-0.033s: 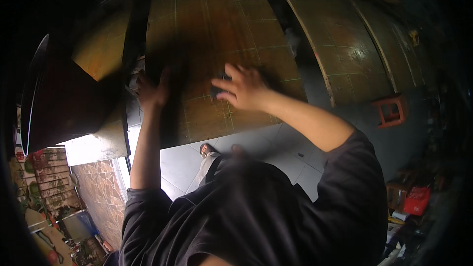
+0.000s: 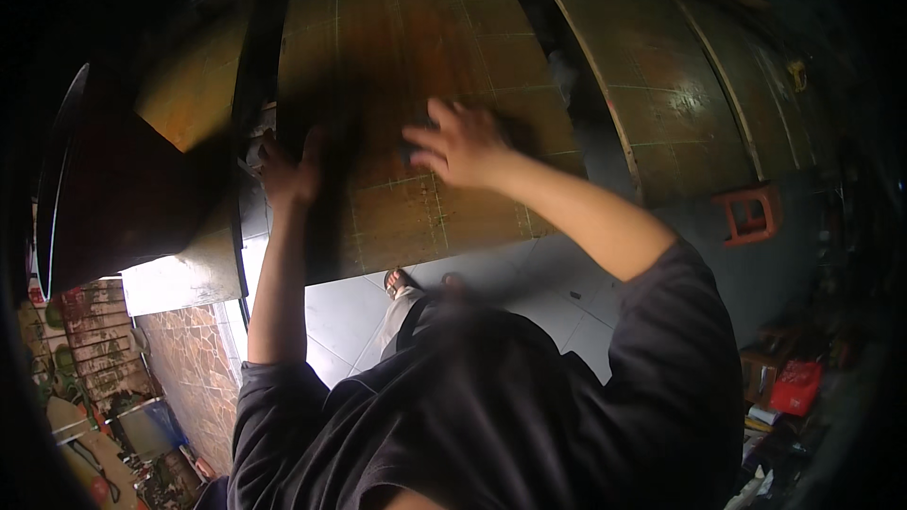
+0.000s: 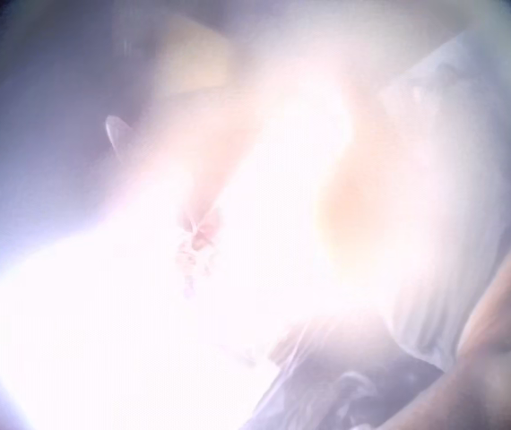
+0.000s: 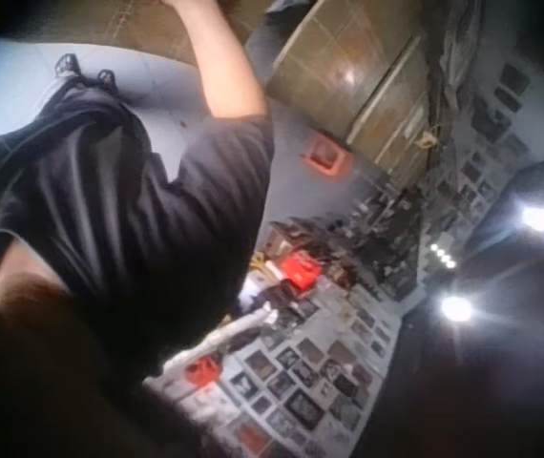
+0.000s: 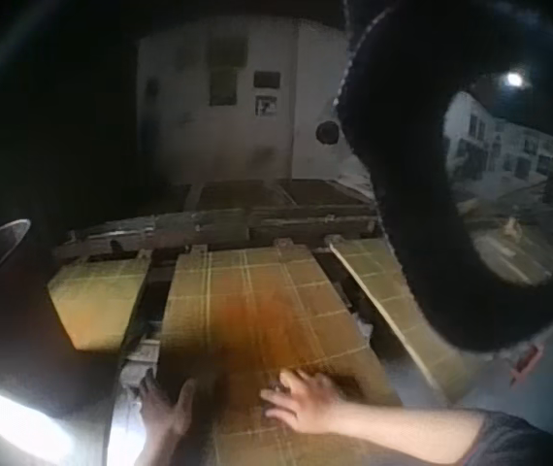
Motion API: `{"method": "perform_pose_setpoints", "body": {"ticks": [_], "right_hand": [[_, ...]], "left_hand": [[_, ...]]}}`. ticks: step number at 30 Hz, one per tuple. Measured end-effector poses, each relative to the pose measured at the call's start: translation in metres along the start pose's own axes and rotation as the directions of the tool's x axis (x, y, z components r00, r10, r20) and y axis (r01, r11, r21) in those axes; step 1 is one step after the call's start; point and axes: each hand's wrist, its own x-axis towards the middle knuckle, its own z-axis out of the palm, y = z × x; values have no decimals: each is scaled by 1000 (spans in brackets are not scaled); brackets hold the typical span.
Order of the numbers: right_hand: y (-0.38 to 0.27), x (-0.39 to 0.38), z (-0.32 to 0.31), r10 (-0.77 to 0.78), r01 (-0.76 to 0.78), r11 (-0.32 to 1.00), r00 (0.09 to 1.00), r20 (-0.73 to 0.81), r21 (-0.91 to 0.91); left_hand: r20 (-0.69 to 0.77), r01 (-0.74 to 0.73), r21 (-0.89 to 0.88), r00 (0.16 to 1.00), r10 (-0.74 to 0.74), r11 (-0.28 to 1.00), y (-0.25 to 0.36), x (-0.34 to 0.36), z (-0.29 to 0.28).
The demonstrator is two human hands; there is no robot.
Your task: The person fills a bucket with water, then uses a sponge and a brush to scrub a large wooden board with green grid lines. The person repeatedly wets the sponge and brush, scrubs the board, and rinses the tools.
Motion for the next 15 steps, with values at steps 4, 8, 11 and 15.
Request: {"method": "perform_pose_setpoints", "body": {"ticks": [4,8,11,15], "right_hand": [[78,97,43,165,-169,976,986,-37,-139],[115,158,49,347,-342,932,937,26,-124],[110,134,44,228,-228,974,971,77,-14],[60,38,12,88,-108,988,982,169,114]], "left_hand": [[-38,-35,-26,999,34,999,5,-1,3],[-73,-57,8,996,57,998,4,-1,3],[-70,-39,86,997,45,996,4,0,5],[-58,-19,160,998,29,987,3,2,7]]}}
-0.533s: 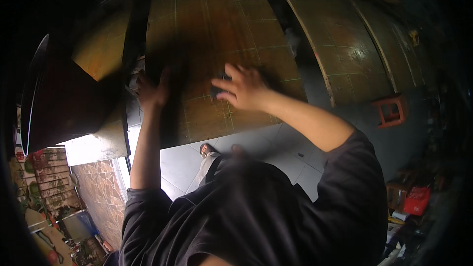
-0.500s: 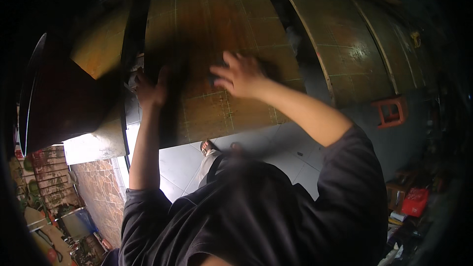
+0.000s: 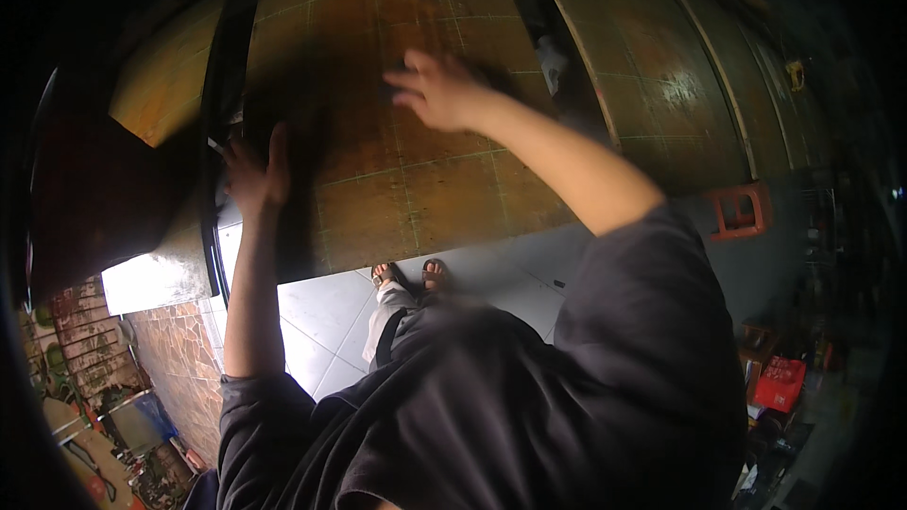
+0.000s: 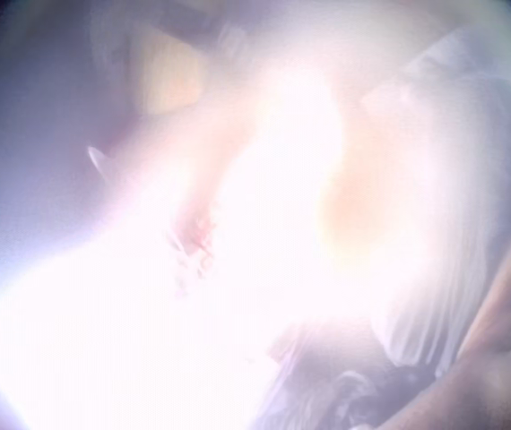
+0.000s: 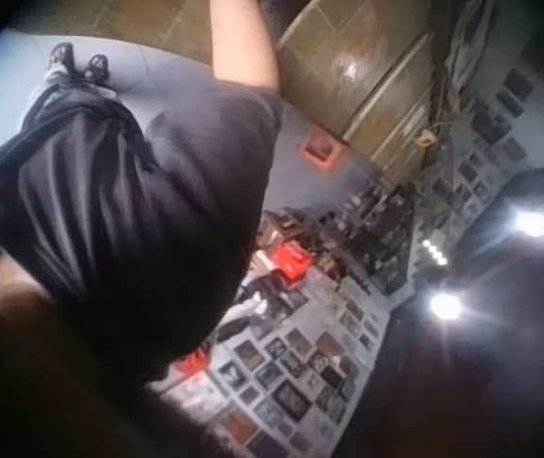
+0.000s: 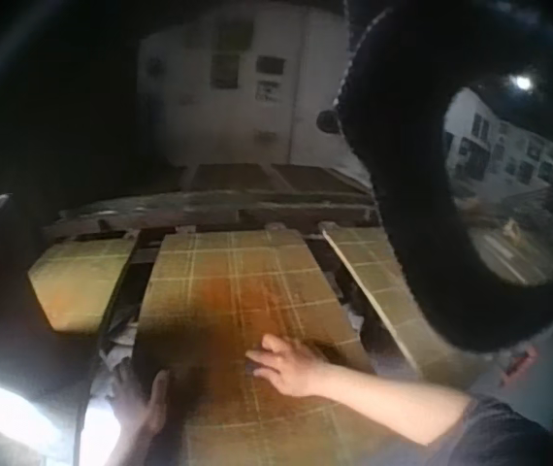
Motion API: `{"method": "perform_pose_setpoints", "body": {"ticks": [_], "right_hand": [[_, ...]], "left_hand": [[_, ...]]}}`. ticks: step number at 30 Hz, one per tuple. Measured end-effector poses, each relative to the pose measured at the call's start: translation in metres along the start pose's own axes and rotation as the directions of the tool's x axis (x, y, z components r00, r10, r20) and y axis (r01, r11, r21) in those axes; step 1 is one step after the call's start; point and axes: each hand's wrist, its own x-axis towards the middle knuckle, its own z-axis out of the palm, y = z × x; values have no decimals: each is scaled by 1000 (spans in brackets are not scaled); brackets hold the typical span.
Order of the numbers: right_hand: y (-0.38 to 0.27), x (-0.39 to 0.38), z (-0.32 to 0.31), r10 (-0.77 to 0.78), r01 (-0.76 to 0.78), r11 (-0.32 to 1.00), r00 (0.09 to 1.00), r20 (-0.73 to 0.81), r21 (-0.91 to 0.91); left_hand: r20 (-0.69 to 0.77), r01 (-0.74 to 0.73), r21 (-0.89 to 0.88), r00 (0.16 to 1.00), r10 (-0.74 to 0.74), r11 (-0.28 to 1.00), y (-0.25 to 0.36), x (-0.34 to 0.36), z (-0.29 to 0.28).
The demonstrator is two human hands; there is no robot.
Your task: The person fills a bucket with water, then uses a sponge and a brush to scrub a large wooden board with green grid lines. The person repeatedly wets the sponge and brush, scrubs the board, and rinses the tools.
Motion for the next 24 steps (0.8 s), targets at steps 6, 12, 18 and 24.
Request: {"method": "perform_pose_setpoints", "body": {"ticks": [6,12,18,24], "right_hand": [[-49,-123,-44,-121,117,992,991,61,55],[28,-2,-15,52,-63,993,992,-111,-96],[143,146,-22,478,-504,849,860,-178,-160],[111,79,-16,203,-208,977,974,-102,-42]], "left_hand": [[0,-51,-43,999,51,998,-4,-2,-3],[40,-37,-77,998,40,996,2,-4,-13],[2,-134,-152,991,136,979,8,2,-3],[-2,-78,-154,997,78,985,5,5,-4]]}}
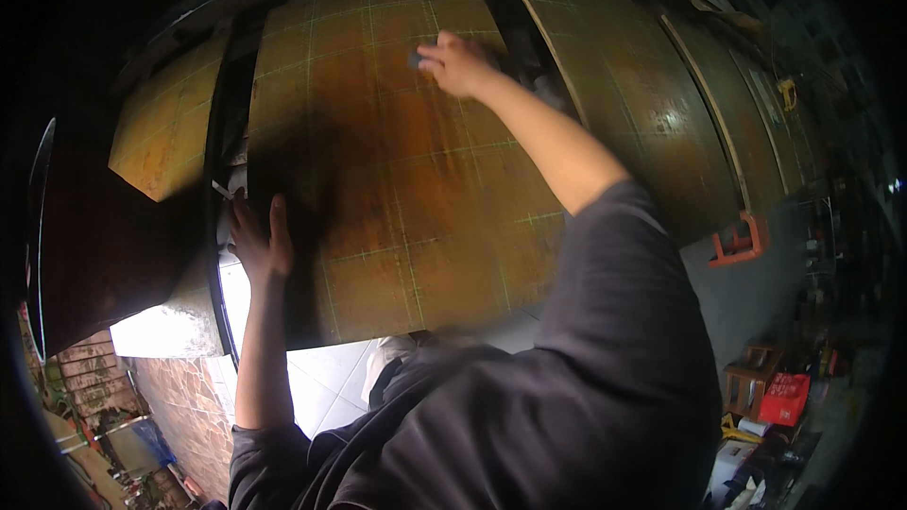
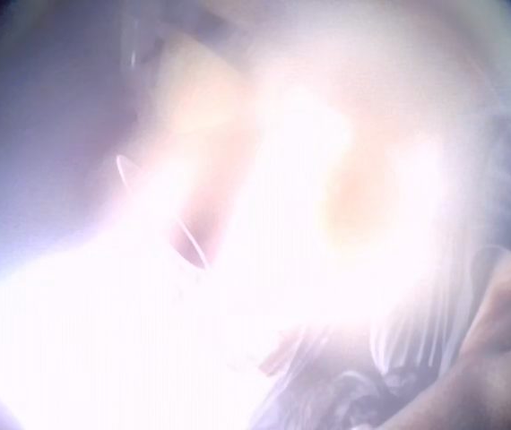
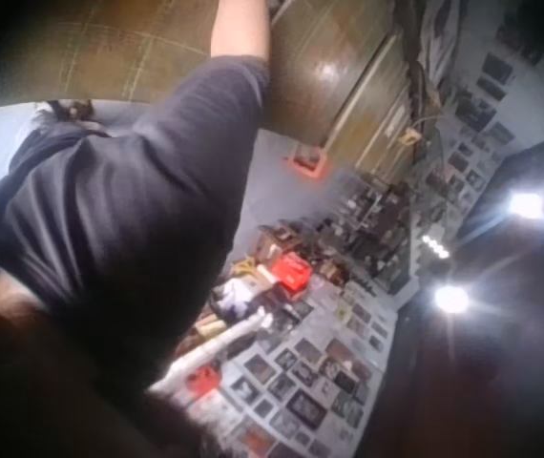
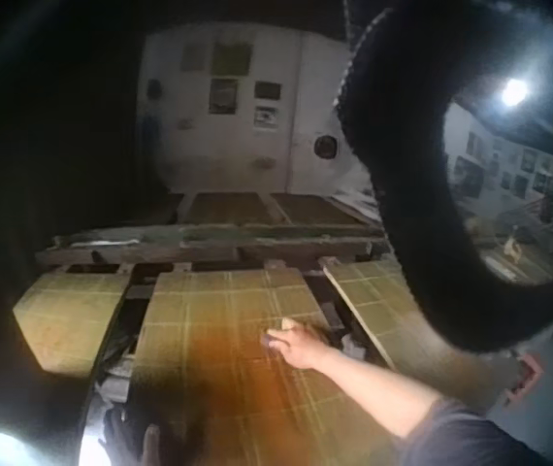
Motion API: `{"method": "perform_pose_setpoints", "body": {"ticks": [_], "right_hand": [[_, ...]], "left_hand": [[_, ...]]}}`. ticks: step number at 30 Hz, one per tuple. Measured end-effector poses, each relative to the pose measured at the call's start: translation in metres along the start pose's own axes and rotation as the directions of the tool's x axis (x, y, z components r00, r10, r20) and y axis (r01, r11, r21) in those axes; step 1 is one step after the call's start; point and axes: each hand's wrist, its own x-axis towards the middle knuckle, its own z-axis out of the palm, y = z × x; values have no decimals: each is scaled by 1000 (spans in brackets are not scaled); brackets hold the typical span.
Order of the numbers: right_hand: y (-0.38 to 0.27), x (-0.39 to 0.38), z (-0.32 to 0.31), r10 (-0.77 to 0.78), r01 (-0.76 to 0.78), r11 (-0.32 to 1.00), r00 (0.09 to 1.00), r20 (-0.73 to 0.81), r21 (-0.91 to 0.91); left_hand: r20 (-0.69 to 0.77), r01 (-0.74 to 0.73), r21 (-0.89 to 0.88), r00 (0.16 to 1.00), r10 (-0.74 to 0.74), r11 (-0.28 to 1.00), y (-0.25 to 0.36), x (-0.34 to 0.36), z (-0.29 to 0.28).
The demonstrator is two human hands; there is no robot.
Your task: The person fills a bucket with water, then uses a sponge and a brush to scrub a large wooden board with green grid lines. The person repeatedly wets the sponge and brush, scrubs the board, and rinses the tools.
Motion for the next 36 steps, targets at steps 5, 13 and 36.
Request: {"method": "perform_pose_setpoints", "body": {"ticks": [5,13,36], "right_hand": [[-74,-174,-32,-321,317,934,947,-2,163],[-55,-167,-44,-97,95,994,995,24,58],[-72,-255,-63,-7,2,991,999,36,137]], "left_hand": [[-62,31,-15,998,-31,999,-16,-6,-7],[-12,-42,18,999,42,999,-1,-5,2],[-73,-34,13,997,35,999,-9,-4,-2]]}}
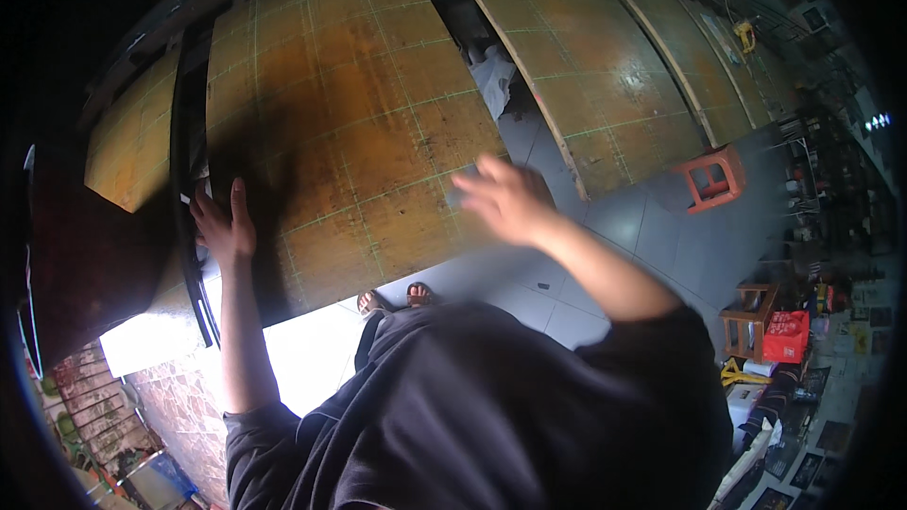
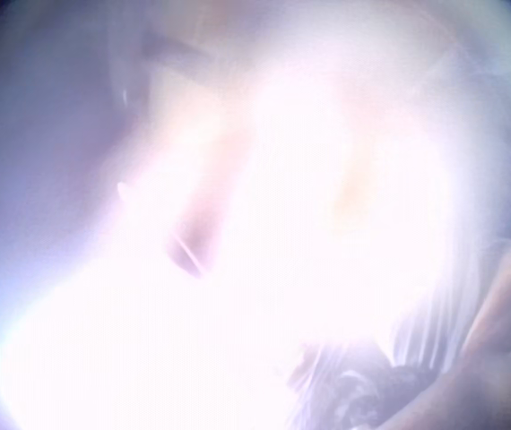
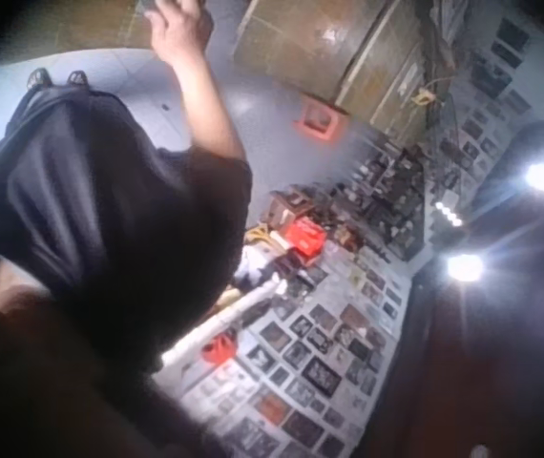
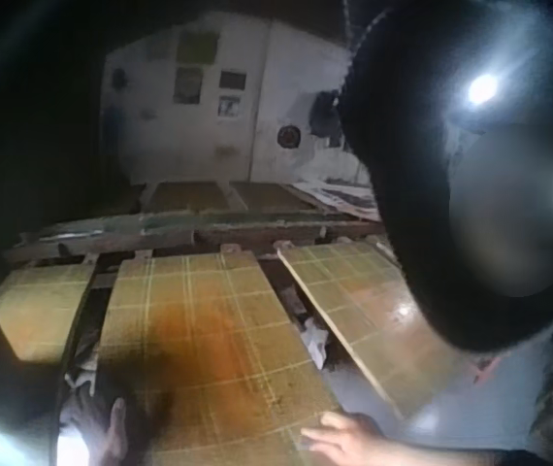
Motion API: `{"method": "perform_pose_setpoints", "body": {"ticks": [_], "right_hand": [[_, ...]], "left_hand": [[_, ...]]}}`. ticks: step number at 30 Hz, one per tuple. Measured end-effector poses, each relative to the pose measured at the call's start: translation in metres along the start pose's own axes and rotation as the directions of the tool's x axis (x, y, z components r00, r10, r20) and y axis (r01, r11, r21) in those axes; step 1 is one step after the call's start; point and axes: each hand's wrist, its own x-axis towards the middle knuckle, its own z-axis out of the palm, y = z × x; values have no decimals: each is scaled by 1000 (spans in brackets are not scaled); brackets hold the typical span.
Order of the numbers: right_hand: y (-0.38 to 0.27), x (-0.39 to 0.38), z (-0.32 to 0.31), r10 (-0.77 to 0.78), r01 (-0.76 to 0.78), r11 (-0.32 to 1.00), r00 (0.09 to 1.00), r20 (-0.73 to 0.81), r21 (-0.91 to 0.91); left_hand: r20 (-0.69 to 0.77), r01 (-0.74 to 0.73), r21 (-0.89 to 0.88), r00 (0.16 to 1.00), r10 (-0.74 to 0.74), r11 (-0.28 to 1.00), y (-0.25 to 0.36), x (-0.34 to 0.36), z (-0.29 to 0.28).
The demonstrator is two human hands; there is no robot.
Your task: The person fills a bucket with water, then uses a sponge and a brush to scrub a large wooden board with green grid lines. The person repeatedly wets the sponge and brush, scrubs the board, and rinses the tools.
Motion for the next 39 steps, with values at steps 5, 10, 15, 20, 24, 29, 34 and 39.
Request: {"method": "perform_pose_setpoints", "body": {"ticks": [5,10,15,20,24,29,34,39], "right_hand": [[-42,-59,-9,117,-114,993,983,-139,27],[-44,-13,3,172,-190,978,968,-181,-90],[-34,54,20,91,-118,985,975,-205,-124],[-67,77,46,-126,104,986,977,-173,-128],[-91,82,42,-114,96,963,992,58,253],[-130,123,15,22,-20,449,1000,12,893],[-195,152,47,1,-130,273,991,135,953],[-288,177,107,-473,304,638,880,48,708]], "left_hand": [[33,35,41,999,-36,999,3,-2,3],[54,49,45,997,-51,998,3,-2,2],[15,34,-7,999,-34,999,9,-3,6],[-4,74,-372,997,-82,925,-2,1,-8],[-228,-177,-645,973,34,744,-13,-8,-15],[-327,-397,-661,916,232,636,-23,-52,-95],[-241,-119,170,958,158,978,-122,-77,-125],[118,-209,235,975,186,949,-184,-96,-145]]}}
